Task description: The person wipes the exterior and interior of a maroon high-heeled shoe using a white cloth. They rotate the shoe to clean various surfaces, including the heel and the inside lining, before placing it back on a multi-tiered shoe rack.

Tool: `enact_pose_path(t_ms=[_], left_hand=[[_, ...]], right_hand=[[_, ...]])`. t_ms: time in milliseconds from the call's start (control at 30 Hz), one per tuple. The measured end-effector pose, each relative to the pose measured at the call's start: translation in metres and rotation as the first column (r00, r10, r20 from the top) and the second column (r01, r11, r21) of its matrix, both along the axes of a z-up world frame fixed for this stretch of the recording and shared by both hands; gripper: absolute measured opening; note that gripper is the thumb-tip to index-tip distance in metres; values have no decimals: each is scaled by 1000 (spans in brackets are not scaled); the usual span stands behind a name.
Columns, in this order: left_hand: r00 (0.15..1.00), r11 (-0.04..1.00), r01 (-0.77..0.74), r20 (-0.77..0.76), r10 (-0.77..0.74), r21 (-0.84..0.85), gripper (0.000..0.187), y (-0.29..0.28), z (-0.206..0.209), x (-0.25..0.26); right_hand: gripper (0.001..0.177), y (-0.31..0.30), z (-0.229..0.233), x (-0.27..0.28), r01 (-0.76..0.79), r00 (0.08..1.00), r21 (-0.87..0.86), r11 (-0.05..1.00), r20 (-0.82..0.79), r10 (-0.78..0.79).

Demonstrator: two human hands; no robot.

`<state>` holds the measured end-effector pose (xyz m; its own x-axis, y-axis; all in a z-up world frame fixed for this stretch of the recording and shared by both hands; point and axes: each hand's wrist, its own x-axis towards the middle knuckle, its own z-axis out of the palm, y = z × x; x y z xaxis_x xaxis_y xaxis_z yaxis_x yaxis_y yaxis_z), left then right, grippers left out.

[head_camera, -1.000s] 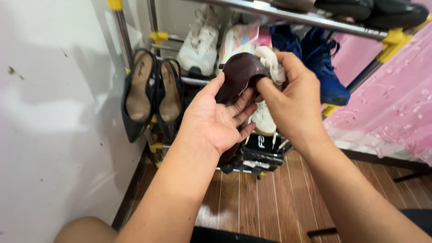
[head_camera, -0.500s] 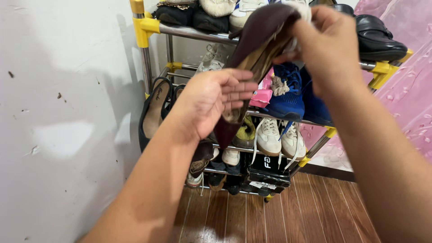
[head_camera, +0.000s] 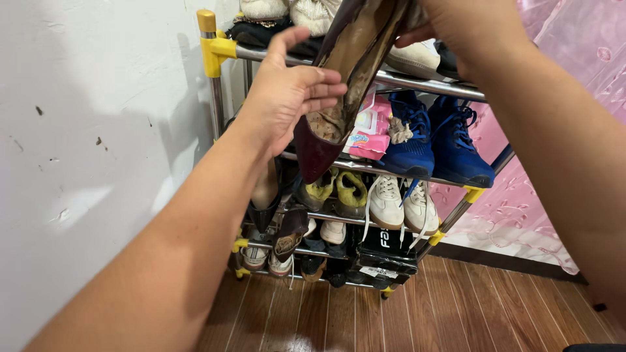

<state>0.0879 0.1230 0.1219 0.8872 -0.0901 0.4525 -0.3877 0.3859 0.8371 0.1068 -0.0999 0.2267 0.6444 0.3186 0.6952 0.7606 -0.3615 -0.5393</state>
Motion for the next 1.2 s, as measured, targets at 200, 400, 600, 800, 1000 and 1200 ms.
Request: enact_pose_path(t_ms=[200, 400, 600, 800, 1000, 1200], left_hand=[[995, 974, -53, -71, 70, 219, 62, 0, -5, 12], [923, 751, -303, -14, 384, 587, 39, -2, -4, -9], [866, 715, -422, 16, 499, 557, 32, 12, -24, 1], [904, 920, -172, -314, 289, 352, 44, 49, -37, 47], [904, 903, -110, -336, 264, 415, 49, 82, -31, 69], [909, 864, -185, -251, 331, 468, 48, 92, -13, 71]], right_hand=[[20, 8, -11, 1, -54, 998, 73, 996, -28, 57], [19, 28, -51, -15, 85, 982, 14, 996, 170, -86], [29, 56, -67, -16, 211, 919, -106, 972, 359, -161], [44, 71, -77, 6, -121, 975, -129, 984, 171, 143], [39, 49, -90, 12, -62, 994, -84, 995, -95, 54], [37, 35, -110, 8, -28, 974, -96, 995, -226, 6]])
